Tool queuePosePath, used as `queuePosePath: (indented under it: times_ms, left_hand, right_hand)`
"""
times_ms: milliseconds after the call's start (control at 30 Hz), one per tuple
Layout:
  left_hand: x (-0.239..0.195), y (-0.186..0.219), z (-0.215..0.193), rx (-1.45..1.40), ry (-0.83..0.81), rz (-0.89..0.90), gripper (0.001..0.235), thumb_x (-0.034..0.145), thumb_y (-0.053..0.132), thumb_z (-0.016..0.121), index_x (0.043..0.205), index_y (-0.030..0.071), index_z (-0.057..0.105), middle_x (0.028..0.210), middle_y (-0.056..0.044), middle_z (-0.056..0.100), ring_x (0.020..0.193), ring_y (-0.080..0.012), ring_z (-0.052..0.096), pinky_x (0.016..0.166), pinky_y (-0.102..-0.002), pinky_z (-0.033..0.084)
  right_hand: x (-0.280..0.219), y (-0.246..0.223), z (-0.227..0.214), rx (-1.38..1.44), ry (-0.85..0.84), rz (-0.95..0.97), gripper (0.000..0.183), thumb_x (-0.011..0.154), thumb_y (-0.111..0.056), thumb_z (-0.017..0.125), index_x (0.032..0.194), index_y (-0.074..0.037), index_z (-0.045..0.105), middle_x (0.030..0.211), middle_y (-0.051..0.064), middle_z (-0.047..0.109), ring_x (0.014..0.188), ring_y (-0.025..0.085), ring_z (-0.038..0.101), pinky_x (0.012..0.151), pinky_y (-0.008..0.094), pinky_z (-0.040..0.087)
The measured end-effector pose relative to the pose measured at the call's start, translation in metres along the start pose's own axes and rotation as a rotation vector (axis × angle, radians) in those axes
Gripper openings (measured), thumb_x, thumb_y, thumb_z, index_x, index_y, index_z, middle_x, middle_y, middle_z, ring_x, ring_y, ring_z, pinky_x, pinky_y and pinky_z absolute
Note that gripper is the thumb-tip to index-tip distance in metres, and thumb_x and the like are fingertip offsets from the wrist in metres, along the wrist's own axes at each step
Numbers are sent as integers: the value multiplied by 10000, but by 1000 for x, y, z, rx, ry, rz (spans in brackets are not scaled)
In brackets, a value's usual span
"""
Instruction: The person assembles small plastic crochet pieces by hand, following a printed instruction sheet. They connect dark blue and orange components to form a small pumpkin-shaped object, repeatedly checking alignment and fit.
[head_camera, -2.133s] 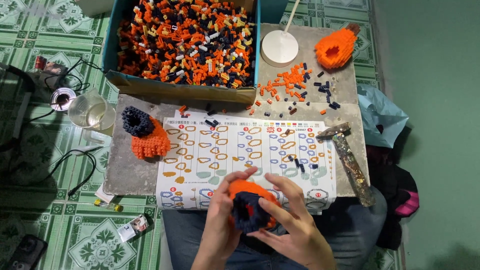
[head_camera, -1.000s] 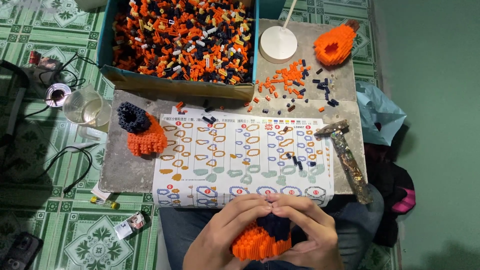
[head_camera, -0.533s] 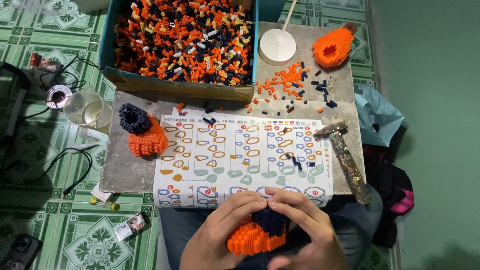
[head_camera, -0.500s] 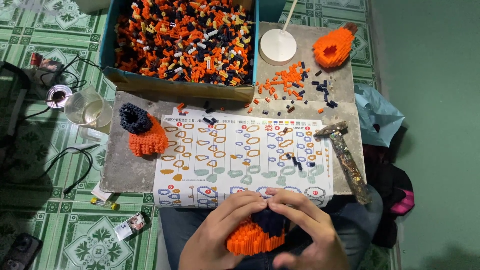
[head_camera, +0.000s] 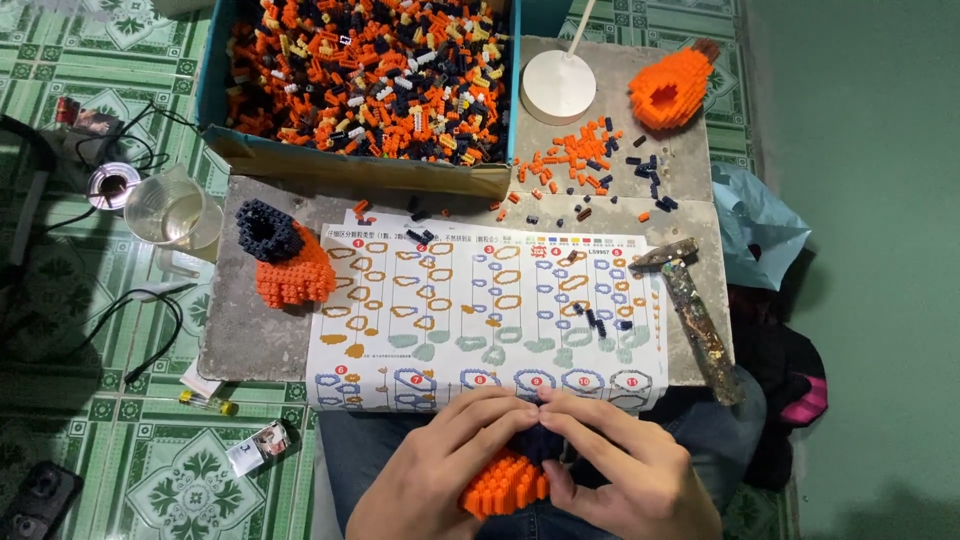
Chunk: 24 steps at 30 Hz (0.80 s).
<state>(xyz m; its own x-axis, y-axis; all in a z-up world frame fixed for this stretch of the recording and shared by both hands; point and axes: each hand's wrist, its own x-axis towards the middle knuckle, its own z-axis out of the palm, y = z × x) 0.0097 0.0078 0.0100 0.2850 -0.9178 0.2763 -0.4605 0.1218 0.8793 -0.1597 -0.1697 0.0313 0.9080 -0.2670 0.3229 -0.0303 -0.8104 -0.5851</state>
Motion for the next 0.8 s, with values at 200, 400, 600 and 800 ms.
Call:
queuePosePath:
  times_ms: [200,400,600,800]
  left_hand:
    - [-3,-2,-2,-60,-81,7,881,616,-70,758,1484,-19,621,1501,-195,685,1442,-405,639,1195,-560,550]
    - [-2,-8,-4,27,83,-74,848,638,-99,861,1447,56,658,1480,-141,702,1337,-370,747,1104,-493,605]
    - [-17,-78,-10,380,311,-103,1075,611,105,1041,1583,147,584,1494,-130,712,1249,-346,784,1085,-443,713]
    - [-3,-104,-12,740,448,-126,823,875,397,937,1534,8,634,1485,-160,644,1420,-363,606,1139,-455,638]
  right_hand:
    - [-5,3,1,48,47,-49,461,688,-19,883,1136,55,798,1268,230,844,1106,297,910,920,355,765]
    - [-11,18,9,229,-42,10,731,777,-135,943,1440,33,683,1553,234,711,1474,404,732,1220,496,620]
    - [-17,34,29,138,-6,152,567,787,-43,861,1346,-21,773,1530,150,741,1337,287,791,1117,394,636]
    - [-14,36,56,141,-73,232,540,797,-56,881,1332,-92,815,1478,94,760,1265,249,799,1080,384,649]
